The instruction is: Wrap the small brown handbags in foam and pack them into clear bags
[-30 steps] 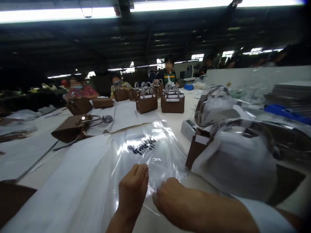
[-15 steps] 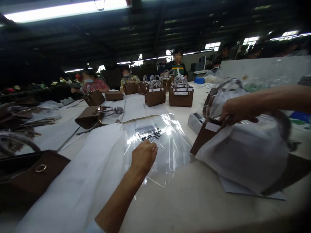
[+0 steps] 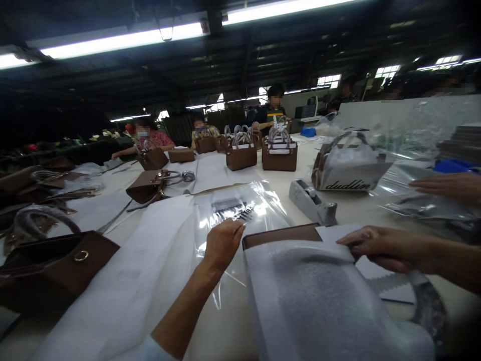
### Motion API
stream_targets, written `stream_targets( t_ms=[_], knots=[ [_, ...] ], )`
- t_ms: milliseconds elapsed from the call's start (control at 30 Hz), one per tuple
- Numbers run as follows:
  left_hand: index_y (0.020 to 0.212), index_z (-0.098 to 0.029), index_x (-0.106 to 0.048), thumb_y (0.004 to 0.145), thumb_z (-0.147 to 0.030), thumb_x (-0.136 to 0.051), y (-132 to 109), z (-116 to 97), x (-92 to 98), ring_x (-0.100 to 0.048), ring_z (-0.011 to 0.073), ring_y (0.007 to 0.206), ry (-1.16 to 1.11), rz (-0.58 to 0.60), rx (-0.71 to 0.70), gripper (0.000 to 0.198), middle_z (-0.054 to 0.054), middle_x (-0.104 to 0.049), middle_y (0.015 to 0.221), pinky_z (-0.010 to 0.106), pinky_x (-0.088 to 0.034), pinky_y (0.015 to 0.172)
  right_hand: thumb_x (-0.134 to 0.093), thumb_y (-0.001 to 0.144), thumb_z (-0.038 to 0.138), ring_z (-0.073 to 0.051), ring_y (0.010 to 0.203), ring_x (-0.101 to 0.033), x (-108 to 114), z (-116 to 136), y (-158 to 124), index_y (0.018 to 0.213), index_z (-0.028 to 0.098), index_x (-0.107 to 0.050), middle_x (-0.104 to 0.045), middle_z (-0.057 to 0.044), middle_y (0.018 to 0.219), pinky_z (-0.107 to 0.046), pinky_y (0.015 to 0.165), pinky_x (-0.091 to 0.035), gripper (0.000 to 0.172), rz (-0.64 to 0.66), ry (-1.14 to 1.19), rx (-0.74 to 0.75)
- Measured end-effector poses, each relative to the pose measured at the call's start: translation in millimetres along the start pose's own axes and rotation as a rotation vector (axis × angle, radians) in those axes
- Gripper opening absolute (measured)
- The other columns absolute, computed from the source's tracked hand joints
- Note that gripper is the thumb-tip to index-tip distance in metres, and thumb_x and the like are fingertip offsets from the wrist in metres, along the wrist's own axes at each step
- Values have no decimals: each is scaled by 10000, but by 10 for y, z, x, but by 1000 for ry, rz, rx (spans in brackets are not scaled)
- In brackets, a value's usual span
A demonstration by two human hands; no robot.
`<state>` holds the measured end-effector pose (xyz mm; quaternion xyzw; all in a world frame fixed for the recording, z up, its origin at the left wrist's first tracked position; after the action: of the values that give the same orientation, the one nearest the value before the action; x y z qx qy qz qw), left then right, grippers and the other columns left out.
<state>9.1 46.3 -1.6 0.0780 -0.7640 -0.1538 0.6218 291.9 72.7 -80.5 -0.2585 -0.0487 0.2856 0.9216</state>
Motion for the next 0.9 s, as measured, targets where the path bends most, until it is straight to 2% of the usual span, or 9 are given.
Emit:
stream_targets(
  t_ms=[67,133,333,433,500,567,700,767,900],
  knots=[
    [866,-207,-622,893,-310,-377,-110,-28,62,-555,115,732,-21,-6,-26,268,11,-593,789,214,-408,675,-628,730,256,38,274,-363,-170,-254,30,1023,131,-655,-667,-134,861,-62,261,-157,319,89,52,-73],
    [846,-213,-622,890,-307,-384,-226,-145,75,-542,105,681,-41,9,-74,260,0,-577,752,206,-406,639,-598,769,279,61,285,-336,-210,-400,56,1047,176,-639,-650,-134,946,-50,267,-152,299,111,168,-73],
    [712,-175,-568,854,-173,-415,-483,-722,39,-468,118,560,89,-94,-264,209,-1,-520,646,234,-356,516,-605,769,248,75,289,-272,-216,-758,106,1027,180,-630,-643,-123,981,-38,269,-194,268,67,407,-16],
    [844,-181,-588,837,-130,-428,-592,-786,51,-469,140,584,163,-181,-327,168,4,-524,652,260,-371,541,-622,754,223,77,283,-254,-163,-966,113,1029,182,-622,-641,-115,990,-43,266,-214,279,-4,500,3],
    [965,-192,-579,835,-130,-432,-641,-604,67,-486,154,632,151,-225,-266,206,10,-530,679,279,-397,592,-632,744,215,74,277,-223,-110,-1067,104,1009,190,-624,-656,-85,932,-50,262,-227,267,-59,579,32],
    [988,-204,-579,832,-150,-442,-664,-251,30,-504,169,697,73,-229,-98,214,20,-539,728,308,-420,657,-657,715,218,66,274,-200,-74,-1133,90,980,198,-628,-668,-60,854,-56,254,-228,267,-115,650,47],
    [990,-180,-576,825,-220,-460,-713,398,-258,-523,222,860,-87,-208,192,205,66,-556,899,393,-439,774,-742,548,126,61,280,-217,-104,-1125,79,904,199,-640,-668,-36,756,-52,251,-229,377,-189,735,39],
    [1058,-151,-542,819,-256,-473,-702,543,-456,-516,245,951,-142,-200,217,270,101,-546,1006,423,-442,819,-748,513,98,61,277,-222,-131,-1084,91,862,187,-641,-656,-23,690,-49,252,-226,376,-209,761,39],
    [1197,-137,-451,766,-277,-536,-585,690,-828,-441,257,1139,-311,-146,191,461,140,-484,1203,454,-385,951,-729,580,123,39,271,-244,-100,-1092,142,873,179,-638,-565,21,497,-54,256,-237,311,-240,793,34]
  ],
)
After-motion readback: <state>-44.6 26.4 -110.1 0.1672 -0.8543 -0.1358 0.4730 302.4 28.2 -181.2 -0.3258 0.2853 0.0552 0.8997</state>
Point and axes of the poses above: each hand's wrist, its own y-axis towards the middle knuckle, its own x-axis out of the back of the hand, z = x × y, the point moved 10 cm from there along y, towards the middle knuckle
